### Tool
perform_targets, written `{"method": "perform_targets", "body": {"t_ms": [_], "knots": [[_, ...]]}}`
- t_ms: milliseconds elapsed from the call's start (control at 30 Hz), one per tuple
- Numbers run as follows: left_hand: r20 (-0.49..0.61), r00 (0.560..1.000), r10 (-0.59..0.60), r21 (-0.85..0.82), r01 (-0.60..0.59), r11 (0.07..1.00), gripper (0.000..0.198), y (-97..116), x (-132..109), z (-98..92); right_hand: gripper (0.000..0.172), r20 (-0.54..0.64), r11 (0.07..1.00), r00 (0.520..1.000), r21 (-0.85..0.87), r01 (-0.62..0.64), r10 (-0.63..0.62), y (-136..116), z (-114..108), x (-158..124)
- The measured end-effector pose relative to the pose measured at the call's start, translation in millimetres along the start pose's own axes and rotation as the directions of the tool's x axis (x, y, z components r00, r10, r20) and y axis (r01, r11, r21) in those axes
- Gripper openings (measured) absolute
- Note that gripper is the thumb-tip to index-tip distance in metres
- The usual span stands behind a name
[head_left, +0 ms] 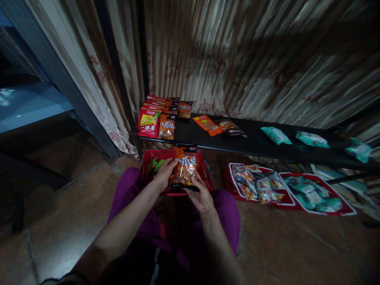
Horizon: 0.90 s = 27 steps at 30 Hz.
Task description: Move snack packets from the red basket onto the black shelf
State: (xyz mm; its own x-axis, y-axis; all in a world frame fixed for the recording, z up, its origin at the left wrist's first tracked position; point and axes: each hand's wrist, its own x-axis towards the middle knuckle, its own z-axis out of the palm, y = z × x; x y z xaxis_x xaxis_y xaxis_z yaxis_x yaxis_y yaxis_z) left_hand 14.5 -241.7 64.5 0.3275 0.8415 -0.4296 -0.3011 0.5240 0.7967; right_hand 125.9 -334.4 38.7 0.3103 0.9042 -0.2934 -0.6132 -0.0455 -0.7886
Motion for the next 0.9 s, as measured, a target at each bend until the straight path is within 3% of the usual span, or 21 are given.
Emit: {"method": "perform_targets", "body": {"t_ms": [133,300,500,667,900], "knots": [[-0.021,1.0,0.019,-0.036,-0.02,0.999,0.039,1,1,2.4,0.034,0.02,1.0,1.0,-0.002,-0.004,0.004,2,-2,0],[0.031,0.998,0.053,-0.035,-0.052,0.998,0.045,-1,8,4.4,0.036,0.04,0.998,0.999,-0.056,0.016,-0.014,4,-7,1],[0.045,0.994,0.099,-0.096,-0.095,0.991,0.046,-8,18,9.7,0.041,-0.042,0.996,0.997,-0.066,-0.063,0.06,-4,-8,7],[0.05,0.986,0.158,-0.038,-0.156,0.987,0.042,-9,21,11.7,0.047,-0.071,0.995,0.997,-0.091,0.036,-0.043,-16,-7,25],[0.073,0.98,0.187,0.082,-0.193,0.978,0.036,-12,23,10.6,0.04,-0.181,0.989,0.973,-0.038,0.14,-0.145,-37,4,55]]}}
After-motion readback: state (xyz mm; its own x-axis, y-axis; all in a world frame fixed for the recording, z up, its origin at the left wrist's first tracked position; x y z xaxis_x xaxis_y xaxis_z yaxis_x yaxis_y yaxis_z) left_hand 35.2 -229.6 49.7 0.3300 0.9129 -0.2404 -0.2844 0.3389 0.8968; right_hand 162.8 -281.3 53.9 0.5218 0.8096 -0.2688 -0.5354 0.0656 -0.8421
